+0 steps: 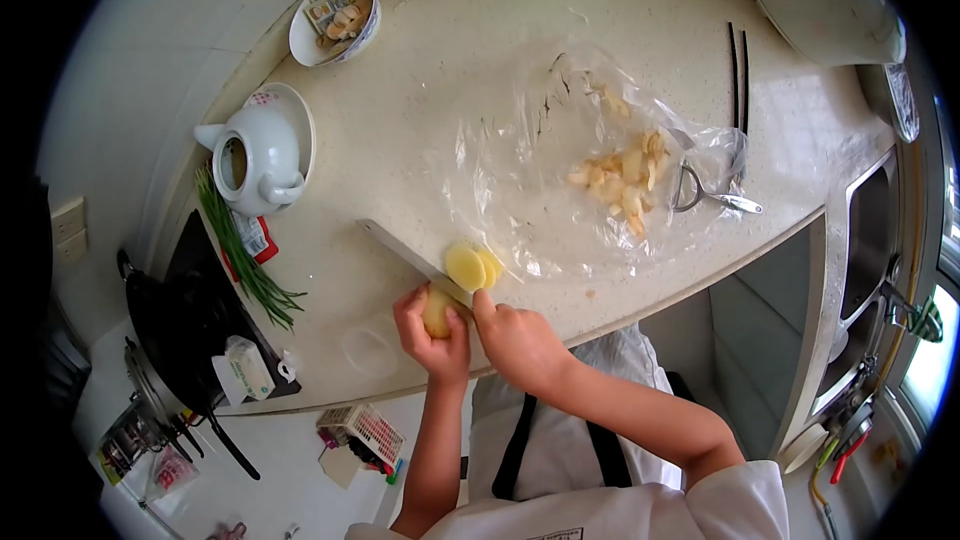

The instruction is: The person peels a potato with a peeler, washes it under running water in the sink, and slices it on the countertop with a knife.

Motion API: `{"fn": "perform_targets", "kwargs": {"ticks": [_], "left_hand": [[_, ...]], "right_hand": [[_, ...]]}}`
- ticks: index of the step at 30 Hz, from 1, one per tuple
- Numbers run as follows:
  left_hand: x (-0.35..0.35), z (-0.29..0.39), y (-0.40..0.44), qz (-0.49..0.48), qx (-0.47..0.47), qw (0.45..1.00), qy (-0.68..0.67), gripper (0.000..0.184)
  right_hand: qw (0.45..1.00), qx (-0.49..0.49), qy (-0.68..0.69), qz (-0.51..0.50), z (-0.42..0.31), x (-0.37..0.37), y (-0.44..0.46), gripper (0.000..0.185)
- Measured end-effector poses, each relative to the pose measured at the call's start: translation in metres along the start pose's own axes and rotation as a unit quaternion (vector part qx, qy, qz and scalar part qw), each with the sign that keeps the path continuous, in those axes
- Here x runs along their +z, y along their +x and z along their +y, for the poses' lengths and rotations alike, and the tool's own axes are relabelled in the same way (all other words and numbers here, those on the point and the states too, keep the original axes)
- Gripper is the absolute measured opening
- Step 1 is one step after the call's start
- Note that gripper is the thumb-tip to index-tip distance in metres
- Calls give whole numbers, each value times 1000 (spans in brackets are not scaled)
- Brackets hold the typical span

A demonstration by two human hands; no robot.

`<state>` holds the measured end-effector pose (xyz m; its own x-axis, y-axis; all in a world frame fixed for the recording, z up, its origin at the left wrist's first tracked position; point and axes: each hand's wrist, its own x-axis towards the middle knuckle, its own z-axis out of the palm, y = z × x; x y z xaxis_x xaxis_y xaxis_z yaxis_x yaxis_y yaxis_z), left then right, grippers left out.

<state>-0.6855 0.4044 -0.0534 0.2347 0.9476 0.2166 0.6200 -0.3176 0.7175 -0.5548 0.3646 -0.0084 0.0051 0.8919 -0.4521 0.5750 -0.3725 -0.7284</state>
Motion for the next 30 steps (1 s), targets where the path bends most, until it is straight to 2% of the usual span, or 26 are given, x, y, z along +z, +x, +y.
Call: {"fn": "perform_targets", "kwargs": {"ticks": [7, 12, 15, 22, 30], "left_hand": [[-1, -4, 0, -1, 5, 1000, 2, 35], [2, 0, 2, 14, -8, 1000, -21, 36], [-2, -4, -4, -19, -17, 999, -20, 40], [-1, -4, -3, -11, 6, 1000, -15, 43], [-3, -3, -3, -27, 5, 999, 20, 42]], "right_hand": [[996, -40, -11, 84, -4, -11, -49, 13], [995, -44, -7, 90, -7, -15, -58, 13], [996, -42, -9, 83, -6, -11, -61, 12], [995, -40, -21, 87, -5, -2, -65, 12], [999, 2, -27, 43, -3, -2, -81, 13]]}}
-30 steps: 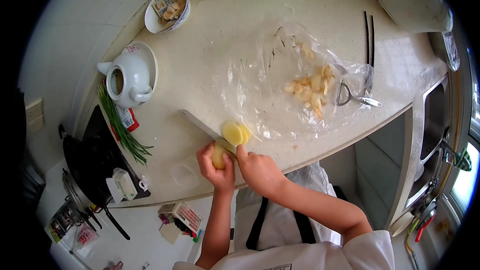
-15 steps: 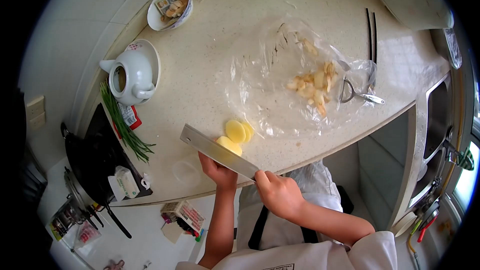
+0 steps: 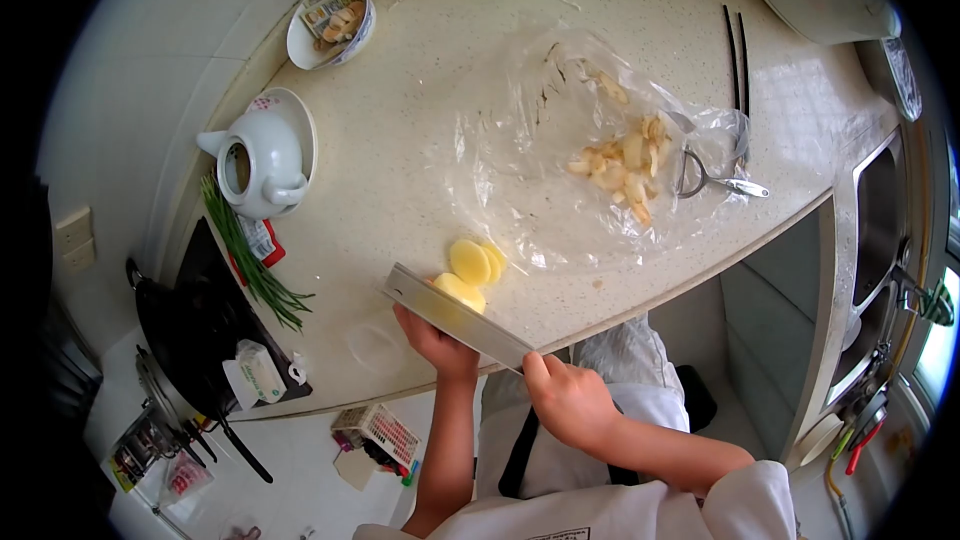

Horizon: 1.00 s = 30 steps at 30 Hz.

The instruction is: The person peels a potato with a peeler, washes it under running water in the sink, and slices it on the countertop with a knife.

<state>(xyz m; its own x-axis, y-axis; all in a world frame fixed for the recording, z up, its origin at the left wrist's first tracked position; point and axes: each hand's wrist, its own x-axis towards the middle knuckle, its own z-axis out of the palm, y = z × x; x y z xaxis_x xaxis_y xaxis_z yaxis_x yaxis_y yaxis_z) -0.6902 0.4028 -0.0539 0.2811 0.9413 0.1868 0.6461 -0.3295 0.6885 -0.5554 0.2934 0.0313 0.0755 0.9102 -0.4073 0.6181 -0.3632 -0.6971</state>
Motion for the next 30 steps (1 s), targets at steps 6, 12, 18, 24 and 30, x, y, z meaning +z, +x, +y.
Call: {"fn": "perform_targets", "kwargs": {"ticks": [6, 12, 18, 24, 30], "left_hand": [[0, 4, 2, 12, -6, 1000, 2, 37], [2, -2, 0, 16, -15, 1000, -14, 30], [1, 3, 2, 20, -22, 999, -23, 31], [0, 2, 2, 5, -20, 1000, -22, 32], [0, 3, 3, 7, -13, 1000, -22, 34]], "right_hand": [[999, 29, -27, -29, -9, 0, 5, 15], [999, 30, -20, -41, -8, 6, 36, 16], [998, 32, -8, -45, -6, 12, 55, 16], [999, 22, -10, -30, -4, 23, 67, 16], [998, 43, 16, -38, -3, 9, 81, 15]]}}
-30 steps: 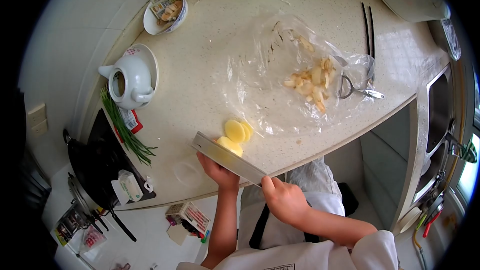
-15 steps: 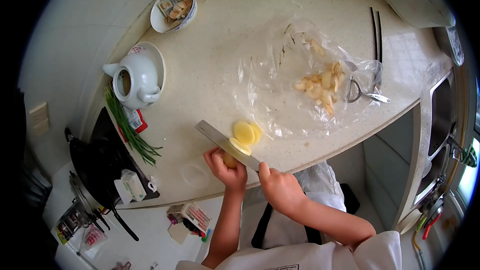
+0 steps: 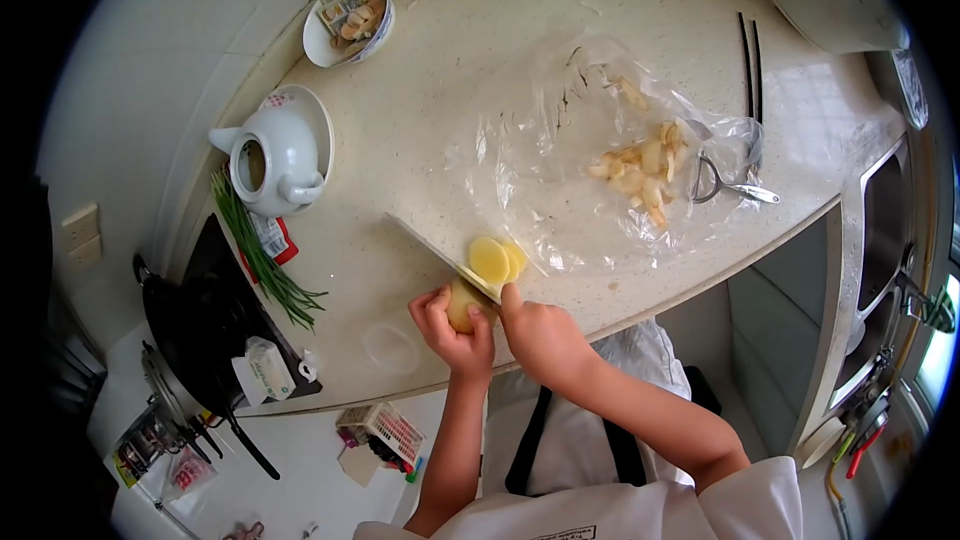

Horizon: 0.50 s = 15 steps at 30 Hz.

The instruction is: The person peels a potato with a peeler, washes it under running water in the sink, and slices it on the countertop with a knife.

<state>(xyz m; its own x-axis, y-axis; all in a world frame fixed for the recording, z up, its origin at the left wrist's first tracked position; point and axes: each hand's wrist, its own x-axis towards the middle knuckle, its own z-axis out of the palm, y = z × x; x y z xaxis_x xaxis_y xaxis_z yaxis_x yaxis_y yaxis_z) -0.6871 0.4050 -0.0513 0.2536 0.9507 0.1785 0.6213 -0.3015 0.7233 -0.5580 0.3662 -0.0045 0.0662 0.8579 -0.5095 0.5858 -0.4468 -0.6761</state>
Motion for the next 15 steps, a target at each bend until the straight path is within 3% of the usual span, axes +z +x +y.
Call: {"fn": "perform_targets", "kwargs": {"ticks": [7, 15], "left_hand": [[2, -3, -3, 11, -8, 1000, 3, 31], [2, -20, -17, -11, 37, 997, 60, 50]], "right_hand": [[996, -53, 16, 67, -3, -7, -30, 16], [995, -80, -2, 53, -14, -17, -57, 14]]}}
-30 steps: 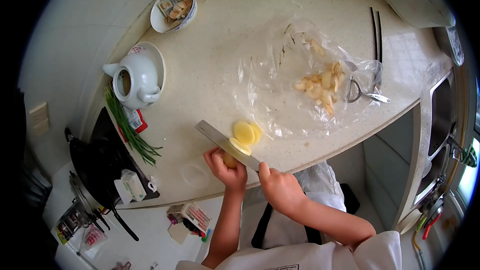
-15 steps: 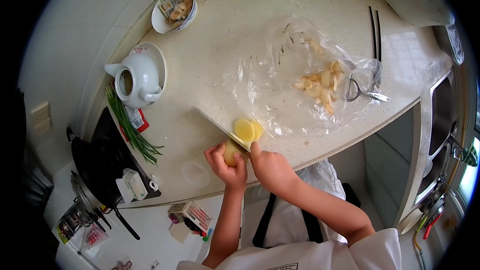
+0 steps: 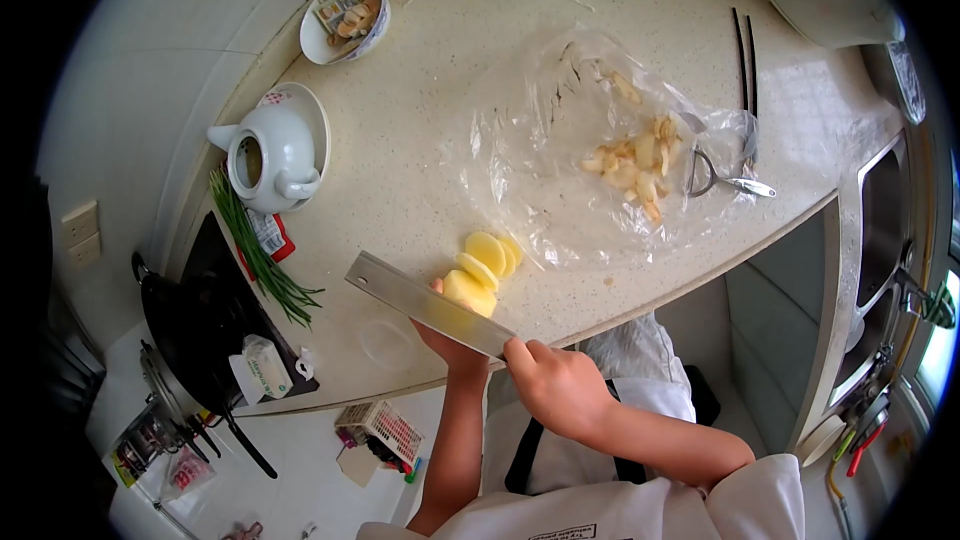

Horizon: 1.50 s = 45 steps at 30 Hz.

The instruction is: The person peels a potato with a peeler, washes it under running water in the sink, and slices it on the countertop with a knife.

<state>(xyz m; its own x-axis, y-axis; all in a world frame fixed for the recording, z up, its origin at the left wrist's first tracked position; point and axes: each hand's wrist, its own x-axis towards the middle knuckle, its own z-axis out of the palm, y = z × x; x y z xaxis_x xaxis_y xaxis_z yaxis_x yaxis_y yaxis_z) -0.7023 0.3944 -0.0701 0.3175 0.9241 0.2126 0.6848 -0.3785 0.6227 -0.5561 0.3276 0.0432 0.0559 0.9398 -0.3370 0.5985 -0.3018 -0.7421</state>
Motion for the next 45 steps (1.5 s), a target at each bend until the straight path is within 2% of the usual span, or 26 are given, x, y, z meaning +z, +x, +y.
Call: {"fn": "perform_targets", "kwargs": {"ticks": [2, 11, 20, 23, 29, 32, 35, 45], "left_hand": [[-5, 8, 6, -15, -10, 1000, -21, 53], [-5, 13, 10, -3, -29, 998, -54, 56], [-4, 14, 12, -4, -56, 996, -63, 50], [-5, 18, 21, 14, -11, 998, -65, 34], [-5, 16, 17, 3, -34, 997, -75, 33], [-5, 15, 17, 0, -58, 996, -69, 25], [-4, 15, 17, 8, -41, 997, -67, 20], [-6, 18, 19, 6, -42, 997, -60, 23]], "right_hand": [[1000, 27, 8, -14, 2, 3, -2, 13], [999, 40, 1, -17, 3, 6, -3, 14], [997, 72, 1, -29, 3, 8, -10, 15], [998, 55, -12, -22, 3, 5, -20, 13], [996, 78, -16, -36, 4, 16, -21, 15], [997, 68, -16, -33, 8, 24, -2, 16], [996, 77, -27, -45, 11, 30, 16, 18], [996, 82, -22, -27, 18, 44, 29, 15]]}}
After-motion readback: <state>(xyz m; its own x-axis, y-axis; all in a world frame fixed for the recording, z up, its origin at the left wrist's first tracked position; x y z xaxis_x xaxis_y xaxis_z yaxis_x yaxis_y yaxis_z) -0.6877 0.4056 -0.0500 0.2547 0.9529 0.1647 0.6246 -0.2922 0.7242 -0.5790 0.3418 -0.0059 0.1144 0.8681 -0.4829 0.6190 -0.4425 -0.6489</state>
